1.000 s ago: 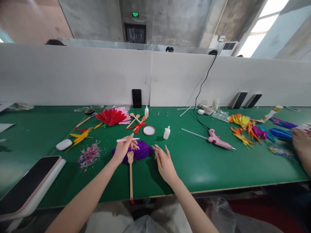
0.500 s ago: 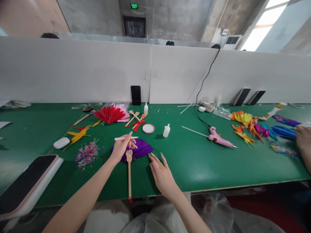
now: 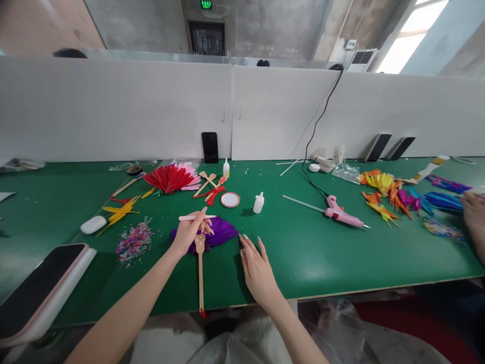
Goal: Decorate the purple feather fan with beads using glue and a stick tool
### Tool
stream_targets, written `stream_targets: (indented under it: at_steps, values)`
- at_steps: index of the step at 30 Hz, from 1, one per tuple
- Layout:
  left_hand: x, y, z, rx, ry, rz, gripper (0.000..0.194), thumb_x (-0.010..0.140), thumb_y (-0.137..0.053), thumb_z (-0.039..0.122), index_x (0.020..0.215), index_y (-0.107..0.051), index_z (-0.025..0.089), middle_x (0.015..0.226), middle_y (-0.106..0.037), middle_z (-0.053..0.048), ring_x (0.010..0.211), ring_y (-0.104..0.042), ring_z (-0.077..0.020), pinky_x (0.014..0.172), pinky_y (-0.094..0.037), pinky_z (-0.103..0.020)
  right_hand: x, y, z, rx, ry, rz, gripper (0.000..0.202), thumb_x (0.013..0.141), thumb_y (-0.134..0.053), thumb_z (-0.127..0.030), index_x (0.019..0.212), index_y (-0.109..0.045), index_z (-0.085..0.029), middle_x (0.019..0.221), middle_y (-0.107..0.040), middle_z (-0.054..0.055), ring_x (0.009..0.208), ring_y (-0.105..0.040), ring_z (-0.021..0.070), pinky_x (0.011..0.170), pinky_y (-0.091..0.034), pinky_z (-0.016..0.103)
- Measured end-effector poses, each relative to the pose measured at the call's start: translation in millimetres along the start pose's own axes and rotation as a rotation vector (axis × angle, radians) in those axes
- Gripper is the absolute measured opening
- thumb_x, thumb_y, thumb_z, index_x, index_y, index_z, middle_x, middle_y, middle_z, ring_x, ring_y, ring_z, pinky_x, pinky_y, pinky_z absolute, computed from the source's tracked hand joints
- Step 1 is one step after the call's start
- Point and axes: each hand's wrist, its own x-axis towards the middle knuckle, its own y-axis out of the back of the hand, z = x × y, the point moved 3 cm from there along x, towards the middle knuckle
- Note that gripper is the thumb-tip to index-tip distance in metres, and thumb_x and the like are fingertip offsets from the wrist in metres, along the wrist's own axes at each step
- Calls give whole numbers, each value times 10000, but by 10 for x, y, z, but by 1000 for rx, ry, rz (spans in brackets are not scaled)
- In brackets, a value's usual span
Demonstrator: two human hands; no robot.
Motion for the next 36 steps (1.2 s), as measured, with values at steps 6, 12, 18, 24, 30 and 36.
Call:
stream_targets:
  at_steps: [6,12,18,24,30,36]
  values:
    - [4,-8,-42,16,-12,-16,394,710,-614,469,506,-499,153,412,-436,43,428,-577,-132,466,-462,-228,-8,-8,6,30,-20,-11,400,940,-273,-150,1335,-326,-188,1334,-499,105,1262,-424,182,1074,-296,489]
    - [-5,0,-10,27,-20,-15,398,719,-605,473,508,-490,156,412,-441,42,435,-582,-135,485,-471,-234,226,109,112,51,-22,63,460,939,-239,-153,1398,-240,-192,1372,-453,110,1312,-344,182,1083,-273,495]
    - [-1,40,27,19,-15,8,387,723,-602,470,522,-497,157,436,-480,35,432,-581,-125,488,-468,-229,357,-66,192,45,8,39,411,932,-257,-143,1323,-381,-163,1298,-531,125,1249,-440,199,1064,-313,483]
    - [1,36,30,26,-10,13,387,735,-586,470,525,-514,154,391,-422,51,433,-585,-135,496,-468,-233,313,-133,216,144,-41,30,393,939,-253,-175,1307,-391,-153,1310,-516,133,1249,-441,199,1064,-306,484]
    - [27,81,34,34,-54,38,380,749,-572,472,550,-528,152,394,-423,54,436,-586,-134,510,-475,-235,404,175,217,476,-283,144,387,950,-259,-325,1267,-436,-191,1298,-515,119,1228,-455,189,1042,-340,429]
    - [23,112,-74,173,-57,114,382,793,-522,469,568,-529,160,382,-454,40,395,-546,-115,414,-373,-198,1019,626,-454,846,-122,158,245,945,-300,-329,798,-469,-229,1227,-584,52,1221,-453,168,1047,-320,382]
